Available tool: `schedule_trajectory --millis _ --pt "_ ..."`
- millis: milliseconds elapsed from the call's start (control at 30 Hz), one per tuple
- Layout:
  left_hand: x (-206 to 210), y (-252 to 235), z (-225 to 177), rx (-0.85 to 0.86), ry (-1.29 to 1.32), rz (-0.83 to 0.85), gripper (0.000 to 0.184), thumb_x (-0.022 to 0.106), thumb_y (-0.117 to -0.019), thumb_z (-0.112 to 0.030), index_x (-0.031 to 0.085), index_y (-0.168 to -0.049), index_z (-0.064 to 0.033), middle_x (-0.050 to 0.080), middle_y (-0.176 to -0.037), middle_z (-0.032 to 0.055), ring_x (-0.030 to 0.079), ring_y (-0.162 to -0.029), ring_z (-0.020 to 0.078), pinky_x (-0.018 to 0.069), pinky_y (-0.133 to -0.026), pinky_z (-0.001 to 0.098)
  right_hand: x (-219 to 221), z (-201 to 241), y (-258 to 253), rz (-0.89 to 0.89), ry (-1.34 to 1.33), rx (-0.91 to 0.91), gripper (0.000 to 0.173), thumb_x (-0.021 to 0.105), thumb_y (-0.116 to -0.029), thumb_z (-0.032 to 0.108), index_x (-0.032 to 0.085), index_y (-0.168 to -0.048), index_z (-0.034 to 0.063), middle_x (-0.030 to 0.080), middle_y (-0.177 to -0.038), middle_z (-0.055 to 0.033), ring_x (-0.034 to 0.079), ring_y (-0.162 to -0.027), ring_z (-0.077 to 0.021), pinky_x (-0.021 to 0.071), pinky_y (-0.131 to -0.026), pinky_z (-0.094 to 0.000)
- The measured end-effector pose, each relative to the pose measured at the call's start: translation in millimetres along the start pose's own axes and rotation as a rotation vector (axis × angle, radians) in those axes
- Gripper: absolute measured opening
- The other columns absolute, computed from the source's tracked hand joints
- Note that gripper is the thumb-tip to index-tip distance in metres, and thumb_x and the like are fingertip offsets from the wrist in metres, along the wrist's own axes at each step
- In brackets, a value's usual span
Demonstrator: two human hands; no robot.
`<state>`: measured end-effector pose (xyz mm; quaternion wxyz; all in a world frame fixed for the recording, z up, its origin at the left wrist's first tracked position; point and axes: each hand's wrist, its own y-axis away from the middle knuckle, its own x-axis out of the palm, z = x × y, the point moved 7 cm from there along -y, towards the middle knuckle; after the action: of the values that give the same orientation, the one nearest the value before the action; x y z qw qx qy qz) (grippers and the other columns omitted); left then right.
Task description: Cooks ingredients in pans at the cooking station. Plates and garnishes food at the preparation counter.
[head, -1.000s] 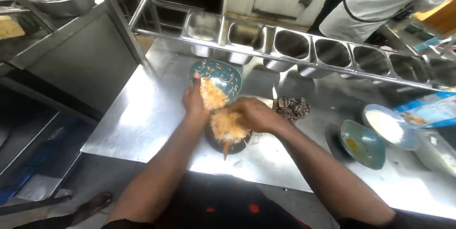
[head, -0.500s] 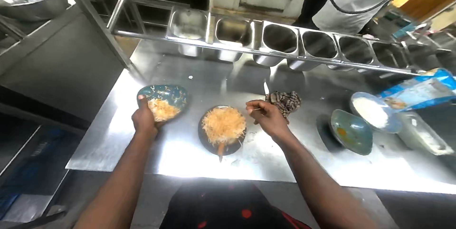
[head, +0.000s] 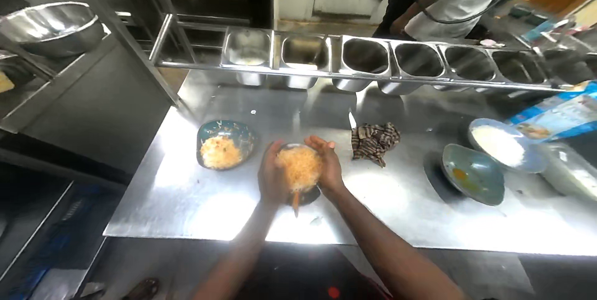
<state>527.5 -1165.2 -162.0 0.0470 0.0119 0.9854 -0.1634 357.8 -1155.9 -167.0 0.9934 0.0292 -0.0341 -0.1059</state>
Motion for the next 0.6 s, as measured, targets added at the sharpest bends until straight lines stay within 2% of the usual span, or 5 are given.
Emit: schedule_trajectory --millis 333,433,467,533,600 --pt "20.3 -40.4 9.1 0.117 -0.135 0.101 0.080 0.023 -0.1039 -0.065 0.052 -0.145 -0.0038 0.062 -0.141 0.0116 0.059 -0.130 0.0188 0.0488 -0.110 0.0439 -10.7 4.9 -17.9 0.021 0.265 -0.217 0.080 0.016 -0.1012 0.073 0.054 -0.148 0.0215 0.058 -0.148 0.0015 0.057 -0.131 -0.0128 0.0491 -0.108 -0.0446" --pt "21.7 -47.9 10.4 0.112 -0.233 0.187 0.077 0.022 -0.1046 -0.063 0.055 -0.145 -0.0063 0.061 -0.142 0.0106 0.058 -0.132 0.0205 0.0457 -0.113 0.0452 -10.9 14.2 -19.6 0.091 0.497 -0.427 0.081 0.013 -0.1044 0.067 0.057 -0.147 0.0128 0.051 -0.155 -0.0065 0.036 -0.151 -0.0243 0.0146 -0.127 -0.0565" --pt "21.0 -51.0 7.4 0.132 -0.302 0.227 0.077 0.020 -0.1046 -0.063 0.055 -0.146 -0.0083 0.060 -0.144 0.0090 0.056 -0.133 0.0210 0.0422 -0.115 0.0468 -9.3 20.5 -17.1 0.143 0.554 -0.491 0.084 0.011 -0.1038 0.068 0.056 -0.147 0.0112 0.051 -0.156 -0.0080 0.035 -0.152 -0.0253 0.0111 -0.128 -0.0592" --pt "20.0 -50.5 -1.1 0.238 -0.406 0.308 0.075 0.018 -0.1057 -0.059 0.056 -0.146 -0.0087 0.058 -0.148 0.0078 0.050 -0.140 0.0222 0.0265 -0.122 0.0568 -6.1 33.3 -6.8 0.259 0.594 -0.578 0.086 0.011 -0.1035 0.069 0.054 -0.149 0.0090 0.052 -0.155 -0.0078 0.038 -0.151 -0.0213 0.0156 -0.128 -0.0577" --pt "21.4 -43.8 -10.8 0.351 -0.427 0.376 0.083 0.014 -0.1037 -0.067 0.060 -0.143 -0.0100 0.059 -0.148 0.0064 0.048 -0.144 0.0216 0.0208 -0.123 0.0627 -11.5 45.9 -1.1 0.303 0.550 -0.581 0.069 0.026 -0.1086 0.056 0.057 -0.146 0.0077 0.057 -0.150 -0.0070 0.048 -0.144 -0.0177 0.0304 -0.125 -0.0501"
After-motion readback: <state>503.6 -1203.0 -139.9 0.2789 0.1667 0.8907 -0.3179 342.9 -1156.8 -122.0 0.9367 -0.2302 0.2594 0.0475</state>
